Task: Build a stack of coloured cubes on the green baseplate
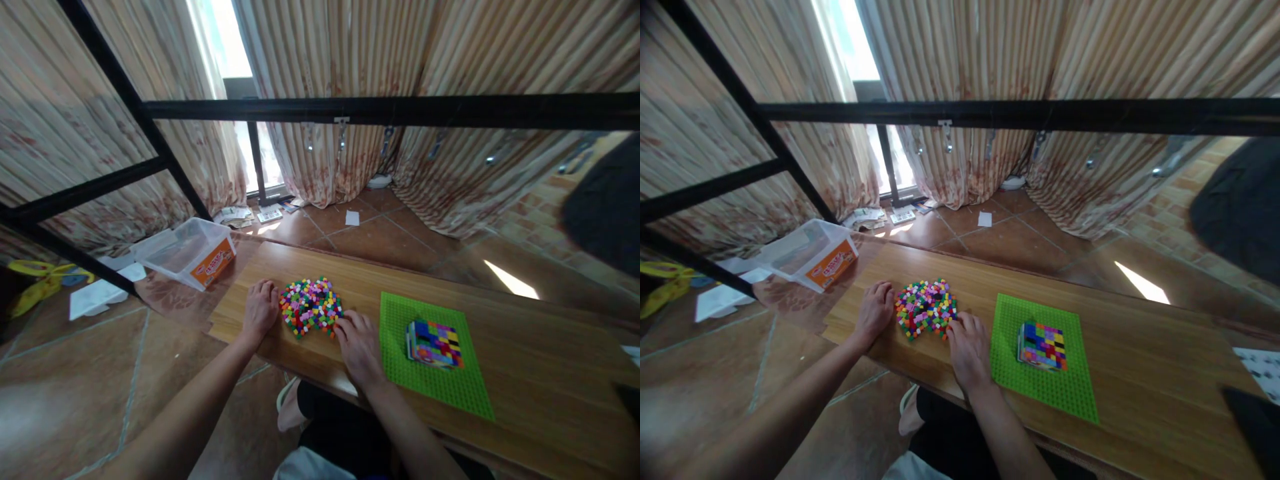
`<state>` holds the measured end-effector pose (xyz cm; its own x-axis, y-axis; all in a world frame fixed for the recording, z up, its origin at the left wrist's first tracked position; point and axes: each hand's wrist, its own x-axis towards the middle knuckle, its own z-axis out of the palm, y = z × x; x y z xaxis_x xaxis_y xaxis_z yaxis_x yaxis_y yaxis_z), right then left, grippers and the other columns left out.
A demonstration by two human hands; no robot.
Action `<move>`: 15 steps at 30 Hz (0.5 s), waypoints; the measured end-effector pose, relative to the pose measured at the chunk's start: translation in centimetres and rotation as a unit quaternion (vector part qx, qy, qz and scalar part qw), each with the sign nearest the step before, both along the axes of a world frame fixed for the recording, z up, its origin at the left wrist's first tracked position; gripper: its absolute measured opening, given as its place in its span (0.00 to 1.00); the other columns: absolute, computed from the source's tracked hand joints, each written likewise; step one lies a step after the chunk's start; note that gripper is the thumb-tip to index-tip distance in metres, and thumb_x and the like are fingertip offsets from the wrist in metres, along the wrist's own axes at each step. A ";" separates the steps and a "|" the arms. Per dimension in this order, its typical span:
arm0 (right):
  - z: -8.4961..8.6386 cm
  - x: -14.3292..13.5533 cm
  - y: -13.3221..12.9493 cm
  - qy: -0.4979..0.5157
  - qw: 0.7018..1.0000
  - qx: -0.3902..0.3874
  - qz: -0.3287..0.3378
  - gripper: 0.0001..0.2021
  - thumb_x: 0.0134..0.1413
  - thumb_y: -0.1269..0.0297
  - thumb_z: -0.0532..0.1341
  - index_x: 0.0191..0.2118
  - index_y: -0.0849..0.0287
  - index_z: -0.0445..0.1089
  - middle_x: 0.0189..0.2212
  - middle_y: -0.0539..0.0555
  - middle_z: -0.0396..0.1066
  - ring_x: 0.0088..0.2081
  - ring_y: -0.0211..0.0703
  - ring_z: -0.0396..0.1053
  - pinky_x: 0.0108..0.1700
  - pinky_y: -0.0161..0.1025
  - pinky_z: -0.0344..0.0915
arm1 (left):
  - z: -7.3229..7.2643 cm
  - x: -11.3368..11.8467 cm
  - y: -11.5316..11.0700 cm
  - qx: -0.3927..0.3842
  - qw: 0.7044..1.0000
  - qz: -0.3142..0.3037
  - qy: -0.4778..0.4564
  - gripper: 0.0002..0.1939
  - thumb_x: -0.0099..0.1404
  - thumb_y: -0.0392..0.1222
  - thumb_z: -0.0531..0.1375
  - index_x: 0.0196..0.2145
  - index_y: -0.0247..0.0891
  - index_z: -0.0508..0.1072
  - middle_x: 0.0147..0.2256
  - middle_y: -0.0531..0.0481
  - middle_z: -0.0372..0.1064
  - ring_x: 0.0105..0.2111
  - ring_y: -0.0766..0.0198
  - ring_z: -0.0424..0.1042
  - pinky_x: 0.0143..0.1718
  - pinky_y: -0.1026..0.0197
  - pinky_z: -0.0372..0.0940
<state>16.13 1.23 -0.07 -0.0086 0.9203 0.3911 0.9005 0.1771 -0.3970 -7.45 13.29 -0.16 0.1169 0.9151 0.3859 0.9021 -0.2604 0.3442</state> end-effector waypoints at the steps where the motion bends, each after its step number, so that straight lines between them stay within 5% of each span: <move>1: 0.1 -0.2 0.1 -0.008 1.000 0.003 0.002 0.12 0.65 0.65 0.53 0.38 0.57 0.74 0.45 0.57 0.70 0.47 0.47 0.64 0.50 0.45 0.61 | -0.1 -0.1 0.1 0.001 1.000 0.001 0.002 0.17 0.70 0.44 0.46 0.42 0.35 0.72 0.47 0.37 0.70 0.50 0.50 0.67 0.55 0.47 0.62; 7: 0.7 -1.1 0.5 -0.010 1.000 0.025 0.006 0.13 0.66 0.67 0.51 0.35 0.58 0.72 0.42 0.57 0.73 0.45 0.46 0.66 0.48 0.45 0.63 | -0.3 -0.4 0.4 0.008 1.000 -0.002 0.007 0.17 0.70 0.45 0.46 0.44 0.36 0.71 0.48 0.37 0.71 0.51 0.48 0.67 0.55 0.46 0.61; 11: 2.2 -0.7 -0.6 0.132 0.991 0.007 -0.016 0.15 0.67 0.61 0.49 0.37 0.57 0.72 0.36 0.55 0.75 0.39 0.43 0.71 0.44 0.42 0.66 | -0.2 -0.4 0.4 0.013 1.000 -0.004 0.014 0.18 0.70 0.45 0.46 0.44 0.36 0.71 0.48 0.38 0.71 0.50 0.49 0.67 0.55 0.46 0.62; 15: 4.5 1.0 -2.8 0.408 0.909 -0.059 -0.065 0.16 0.63 0.51 0.54 0.39 0.56 0.73 0.34 0.55 0.77 0.33 0.43 0.75 0.36 0.40 0.71 | -0.2 -0.5 0.5 0.011 1.000 -0.002 0.015 0.19 0.70 0.47 0.45 0.44 0.36 0.71 0.48 0.37 0.71 0.50 0.48 0.67 0.55 0.45 0.62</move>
